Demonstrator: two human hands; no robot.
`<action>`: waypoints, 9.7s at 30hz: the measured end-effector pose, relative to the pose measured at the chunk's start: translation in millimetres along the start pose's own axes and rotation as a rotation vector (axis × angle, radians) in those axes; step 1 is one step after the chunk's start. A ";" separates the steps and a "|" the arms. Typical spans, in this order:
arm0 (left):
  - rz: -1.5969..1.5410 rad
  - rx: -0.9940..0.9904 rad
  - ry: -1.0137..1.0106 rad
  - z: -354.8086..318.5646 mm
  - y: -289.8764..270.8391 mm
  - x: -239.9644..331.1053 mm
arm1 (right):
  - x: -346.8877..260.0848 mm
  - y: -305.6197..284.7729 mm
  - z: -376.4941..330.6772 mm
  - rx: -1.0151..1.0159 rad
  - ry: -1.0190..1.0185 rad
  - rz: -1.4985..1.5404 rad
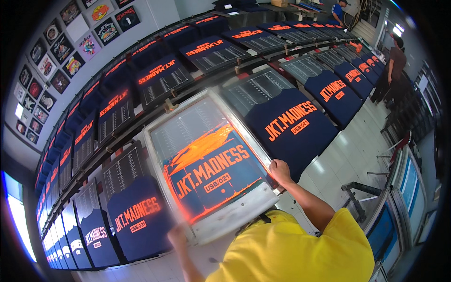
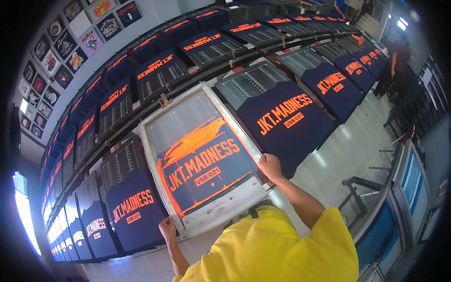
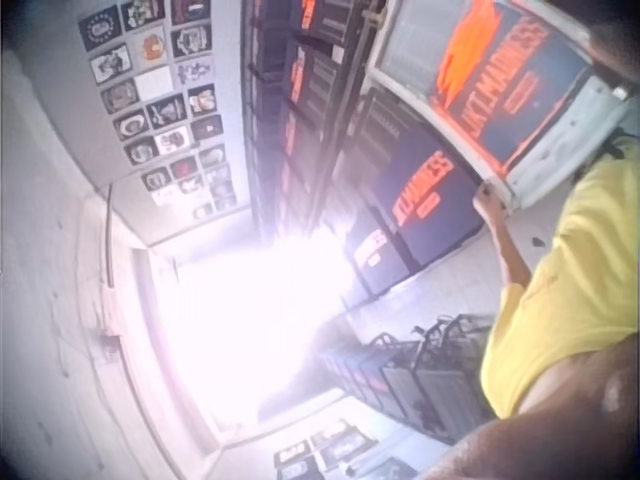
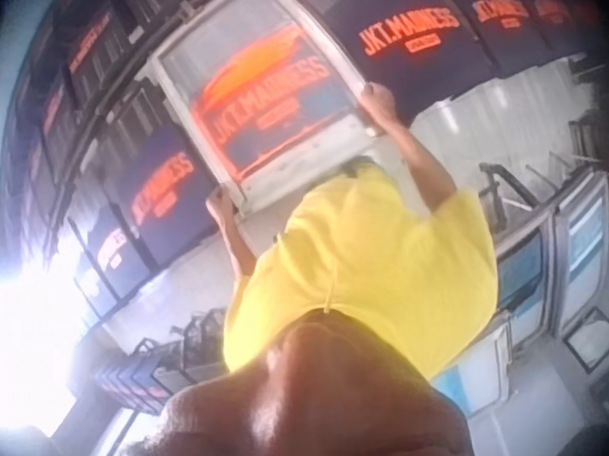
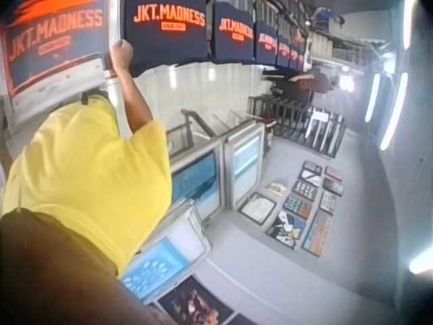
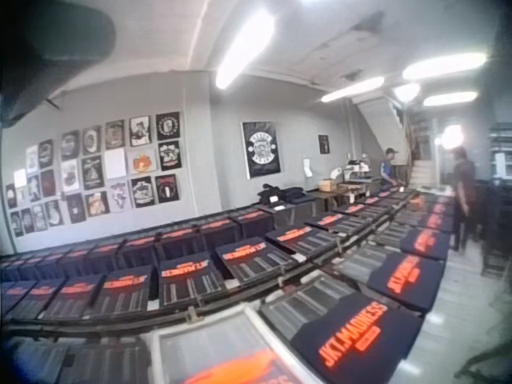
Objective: The person performs screen printing on a series of navy blue t-shirts by positioning a large screen frame over each shirt and spreading orange ink across the screen using a squeegee.
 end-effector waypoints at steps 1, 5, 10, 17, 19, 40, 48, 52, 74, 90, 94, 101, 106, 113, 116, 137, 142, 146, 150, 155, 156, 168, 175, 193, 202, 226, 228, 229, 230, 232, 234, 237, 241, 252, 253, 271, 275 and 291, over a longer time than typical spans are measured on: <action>0.033 -0.003 -0.021 -0.9 0.4 5.6 | -0.3 -1.0 0.5 -0.008 0.003 0.009; 0.096 -0.004 -0.042 -4.7 1.5 32.2 | -7.8 -4.0 -1.3 -0.003 -0.017 0.028; 0.212 0.052 -0.033 -5.6 8.6 29.7 | -7.8 -9.8 -1.4 -0.058 0.009 0.114; 0.360 0.011 0.031 -4.7 7.6 55.1 | -17.0 -16.4 -14.7 0.043 -0.171 0.311; 0.273 -0.014 -0.041 -3.1 6.3 38.4 | -14.9 -16.3 -14.6 0.057 -0.224 0.321; -0.136 -0.230 -0.096 -48.0 -46.8 74.9 | -73.5 -45.9 -84.1 -0.311 -0.915 -0.080; -0.205 -0.989 -0.062 -107.7 36.9 97.1 | -93.7 -28.7 -130.2 -0.618 -1.248 -0.576; -0.275 -0.921 -0.033 -114.6 98.3 68.0 | -121.4 -14.6 -129.6 -0.486 -1.218 -0.534; -0.599 -0.683 -0.182 -142.3 149.6 56.6 | -231.2 72.4 34.2 -0.413 -1.080 -0.467; -0.562 -0.660 -0.161 -142.5 141.4 63.0 | -231.8 95.6 35.6 -0.540 -1.137 -0.563; -0.603 -0.633 -0.171 -140.9 136.8 71.5 | -191.8 75.2 3.1 -0.555 -1.287 -0.504; -0.602 -0.689 -0.212 -142.6 142.2 60.7 | -159.2 13.7 -43.5 -0.625 -1.286 -0.530; -0.634 -0.640 -0.223 -141.0 133.3 75.2 | -178.5 12.5 -2.1 -0.527 -1.205 -0.478; -0.535 -0.699 -0.216 -136.3 123.9 78.0 | -226.1 70.2 70.6 -0.468 -1.137 -0.424; -0.552 -0.680 -0.207 -137.9 123.3 78.6 | -234.5 87.4 85.3 -0.484 -1.148 -0.471; -0.438 -0.779 -0.198 -139.2 134.7 52.2 | -132.9 6.3 -57.3 -0.528 -1.172 -0.539; -0.580 -0.747 -0.204 -138.4 142.4 44.0 | -111.5 -11.2 -113.8 -0.414 -1.111 -0.469; -0.705 -0.721 -0.358 -130.9 134.8 67.1 | -123.1 -8.2 -96.7 -0.450 -1.060 -0.468; -1.219 -0.899 -0.767 -119.7 127.0 72.5 | -145.1 -12.0 -71.5 -0.563 -0.935 -0.439; -1.486 -0.975 -0.978 -117.0 127.0 67.4 | -129.7 -24.6 -91.6 -0.570 -0.995 -0.517; -1.462 -0.950 -0.991 -117.2 124.0 72.0 | -122.0 -26.6 -99.6 -0.568 -0.995 -0.526; -1.461 -1.026 -0.976 -109.9 125.2 65.1 | -120.4 -6.5 -83.2 -0.386 -1.207 -0.481; -1.426 -1.042 -1.008 -112.0 132.9 47.3 | -103.4 -13.6 -101.4 -0.349 -1.216 -0.499; 0.326 -0.260 0.740 -67.9 -28.1 173.1 | -110.5 -13.6 -91.7 -0.428 -1.167 -0.529; 0.497 -0.456 0.622 -24.0 7.8 123.5 | -124.4 -48.5 -84.9 -0.423 -1.127 -0.562; 0.388 -0.215 0.708 0.6 45.7 93.4 | -81.3 -28.2 -19.3 -0.227 -1.117 -0.514; 0.393 -0.228 0.701 25.8 50.6 92.5 | -94.2 -15.1 3.8 -0.234 -1.131 -0.499; 0.393 -0.227 0.707 40.0 51.8 93.9 | -100.8 -7.5 16.7 -0.236 -1.139 -0.497; 0.394 -0.227 0.713 53.6 53.1 95.8 | -106.3 -0.6 28.6 -0.237 -1.145 -0.495; 0.407 -0.213 0.701 78.0 58.7 102.4 | -116.7 12.8 53.8 -0.253 -1.152 -0.509; 0.418 -0.229 0.673 101.5 61.9 111.6 | -128.0 25.9 78.4 -0.273 -1.153 -0.498; 0.419 -0.246 0.653 135.6 68.6 114.1 | -152.4 41.1 110.0 -0.333 -1.132 -0.553; 0.393 -0.216 0.599 170.6 69.8 122.6 | -175.6 52.6 130.9 -0.389 -1.083 -0.588; 0.379 -0.156 0.598 121.8 19.3 128.3 | -175.7 14.0 62.9 -0.351 -1.062 -0.581; 0.345 -0.129 0.633 105.6 12.9 126.3 | -163.0 5.8 46.0 -0.338 -1.056 -0.559; 0.456 -0.160 0.715 0.0 16.4 68.8 | -94.6 -9.0 -48.1 -0.283 -1.125 -0.535; 0.457 -0.176 0.744 61.4 23.8 75.9 | -117.3 16.7 -4.1 -0.293 -1.121 -0.563; 0.475 -0.319 0.637 216.6 30.8 123.4 | -209.5 67.3 119.8 -0.501 -0.946 -0.676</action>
Point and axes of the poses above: each hand's wrist, its own z-axis towards the middle knuckle, its own y-axis out of the palm, x = y × z, the point moved 1 cm from there along z, towards the middle knuckle, and after that the axes turned 4 degrees about y, right-handed, at the moved point
